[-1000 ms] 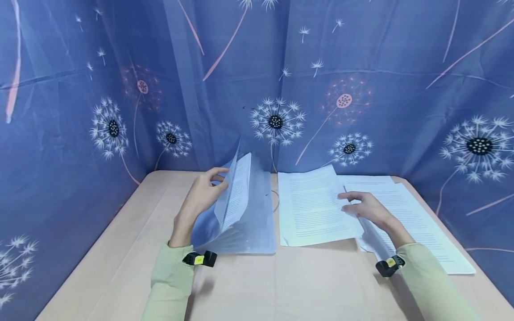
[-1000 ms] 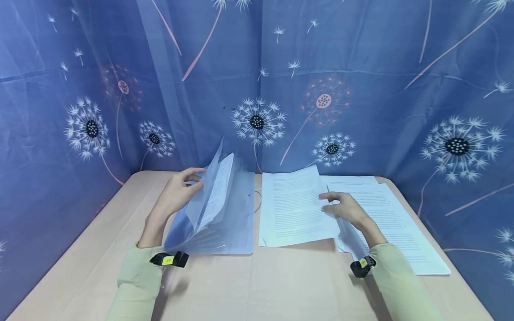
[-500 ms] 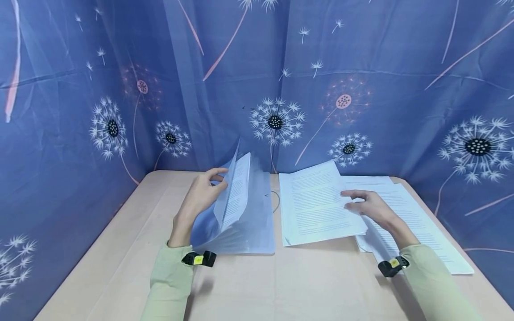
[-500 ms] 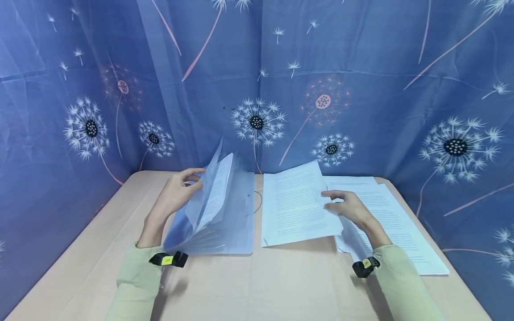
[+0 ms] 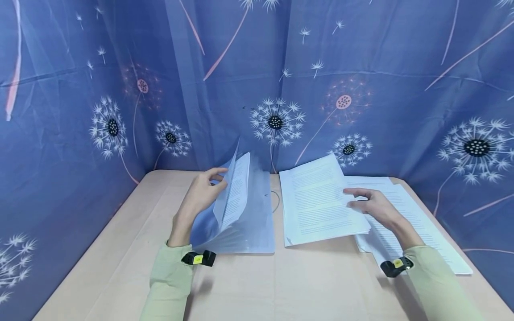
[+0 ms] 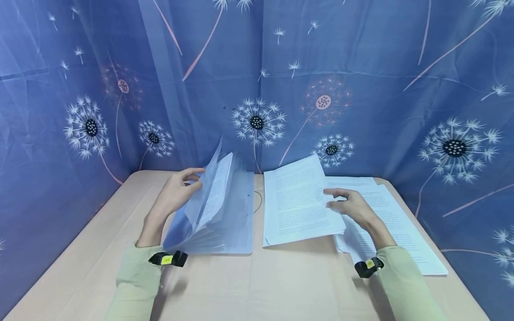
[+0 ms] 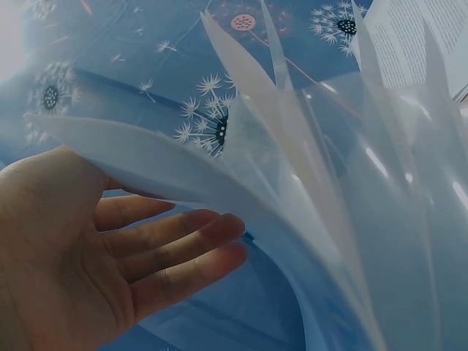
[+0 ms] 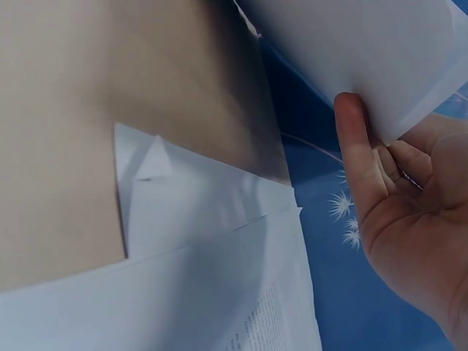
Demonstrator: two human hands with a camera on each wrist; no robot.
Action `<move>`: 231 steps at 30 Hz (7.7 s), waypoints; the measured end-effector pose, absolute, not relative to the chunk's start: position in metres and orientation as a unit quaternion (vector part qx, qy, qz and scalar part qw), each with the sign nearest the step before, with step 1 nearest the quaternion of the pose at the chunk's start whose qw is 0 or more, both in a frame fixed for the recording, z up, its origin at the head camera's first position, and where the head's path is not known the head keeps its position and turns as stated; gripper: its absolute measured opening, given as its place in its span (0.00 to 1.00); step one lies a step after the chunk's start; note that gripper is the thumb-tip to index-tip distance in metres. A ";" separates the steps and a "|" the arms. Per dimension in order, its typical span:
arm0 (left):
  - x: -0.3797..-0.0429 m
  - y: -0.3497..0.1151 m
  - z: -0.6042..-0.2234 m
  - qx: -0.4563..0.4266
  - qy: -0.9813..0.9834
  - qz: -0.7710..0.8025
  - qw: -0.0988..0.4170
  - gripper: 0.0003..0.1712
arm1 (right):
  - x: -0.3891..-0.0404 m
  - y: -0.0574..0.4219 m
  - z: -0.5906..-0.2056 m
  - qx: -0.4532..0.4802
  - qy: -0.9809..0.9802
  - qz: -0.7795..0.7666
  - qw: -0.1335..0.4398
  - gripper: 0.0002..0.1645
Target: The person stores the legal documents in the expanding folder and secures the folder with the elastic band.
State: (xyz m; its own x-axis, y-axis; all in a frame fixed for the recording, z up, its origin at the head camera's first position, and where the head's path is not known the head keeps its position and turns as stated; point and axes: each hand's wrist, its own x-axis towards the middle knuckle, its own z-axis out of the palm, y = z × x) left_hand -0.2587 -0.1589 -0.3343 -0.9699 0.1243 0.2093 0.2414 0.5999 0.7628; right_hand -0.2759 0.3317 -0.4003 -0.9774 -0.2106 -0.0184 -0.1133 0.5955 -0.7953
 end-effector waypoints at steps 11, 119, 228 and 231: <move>-0.258 -0.159 -0.334 -0.104 -0.892 -0.434 0.071 0.26 | -0.276 0.336 -0.393 -0.086 0.896 -0.431 0.056 0.32; -0.259 -0.157 -0.336 -0.100 -0.893 -0.432 0.072 0.26 | -0.282 0.251 -0.328 -0.104 0.833 -0.540 0.067 0.33; -0.259 -0.156 -0.335 -0.104 -0.895 -0.429 0.062 0.27 | -0.300 0.107 -0.385 -0.132 0.751 -0.643 0.069 0.37; -0.259 -0.156 -0.335 -0.104 -0.894 -0.430 0.063 0.27 | -0.299 0.105 -0.385 -0.129 0.751 -0.644 0.074 0.37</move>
State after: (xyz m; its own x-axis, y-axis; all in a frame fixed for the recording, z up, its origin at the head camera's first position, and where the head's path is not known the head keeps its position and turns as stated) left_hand -0.2589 -0.1560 -0.3346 -0.9705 0.1320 0.2019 0.2401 0.6077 0.7570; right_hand -0.2994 0.1046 -0.3852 -0.9555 -0.2899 0.0548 -0.0983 0.1379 -0.9856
